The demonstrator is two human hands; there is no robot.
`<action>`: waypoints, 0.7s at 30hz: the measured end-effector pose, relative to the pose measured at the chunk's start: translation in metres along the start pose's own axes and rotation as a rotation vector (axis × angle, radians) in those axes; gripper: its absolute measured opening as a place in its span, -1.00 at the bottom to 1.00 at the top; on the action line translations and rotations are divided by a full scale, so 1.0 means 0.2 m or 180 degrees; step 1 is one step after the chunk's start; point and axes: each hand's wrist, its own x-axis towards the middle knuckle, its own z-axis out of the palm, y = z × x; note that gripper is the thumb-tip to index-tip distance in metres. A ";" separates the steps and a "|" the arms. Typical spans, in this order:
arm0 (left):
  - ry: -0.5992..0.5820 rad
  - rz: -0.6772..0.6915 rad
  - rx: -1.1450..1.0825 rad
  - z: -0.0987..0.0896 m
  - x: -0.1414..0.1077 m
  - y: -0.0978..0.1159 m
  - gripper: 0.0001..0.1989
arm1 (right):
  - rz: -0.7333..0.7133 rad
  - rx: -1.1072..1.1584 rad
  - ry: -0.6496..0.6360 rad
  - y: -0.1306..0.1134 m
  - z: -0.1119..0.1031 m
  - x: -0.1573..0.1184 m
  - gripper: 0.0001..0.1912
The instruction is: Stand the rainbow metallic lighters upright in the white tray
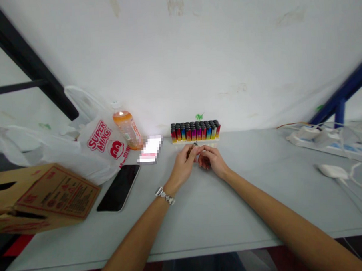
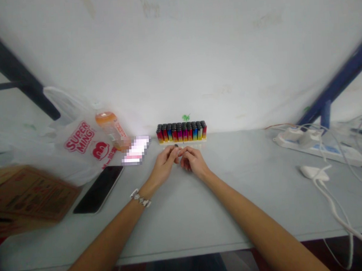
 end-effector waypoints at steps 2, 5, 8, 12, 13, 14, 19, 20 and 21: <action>-0.0042 -0.0143 -0.0120 -0.01 0.00 0.00 -0.67 | 0.0005 -0.0022 -0.0041 0.00 0.00 0.00 -0.79; 0.0049 -0.0104 -0.0134 -0.02 -0.01 0.01 -0.65 | 0.0000 -0.0088 -0.0090 -0.01 0.01 0.00 -0.74; -0.0001 -0.0232 -0.0340 -0.01 -0.02 0.03 -0.58 | -0.0042 -0.0148 -0.0064 -0.02 0.01 -0.01 -0.70; 0.0061 -0.0884 -0.0615 0.01 -0.02 0.06 -0.34 | -0.0094 -0.0221 -0.0095 -0.02 0.01 -0.02 -0.68; 0.0155 -0.0952 -0.0576 0.02 -0.02 0.06 -0.33 | -0.0084 -0.0221 -0.0099 -0.02 0.01 -0.01 -0.69; 0.0234 -0.0966 -0.0501 0.03 -0.02 0.06 -0.34 | -0.0069 -0.0218 -0.0100 -0.02 0.01 -0.01 -0.70; 0.0334 -0.0737 -0.0146 0.06 -0.02 0.04 -0.47 | -0.0051 -0.0279 -0.0149 -0.02 0.02 -0.01 -0.75; 0.0324 -0.0706 -0.0106 0.06 -0.02 0.04 -0.50 | -0.0062 -0.0291 -0.0162 -0.02 0.02 -0.01 -0.76; 0.0313 -0.0691 -0.0077 0.06 -0.02 0.03 -0.51 | -0.0076 -0.0300 -0.0176 -0.01 0.02 0.00 -0.76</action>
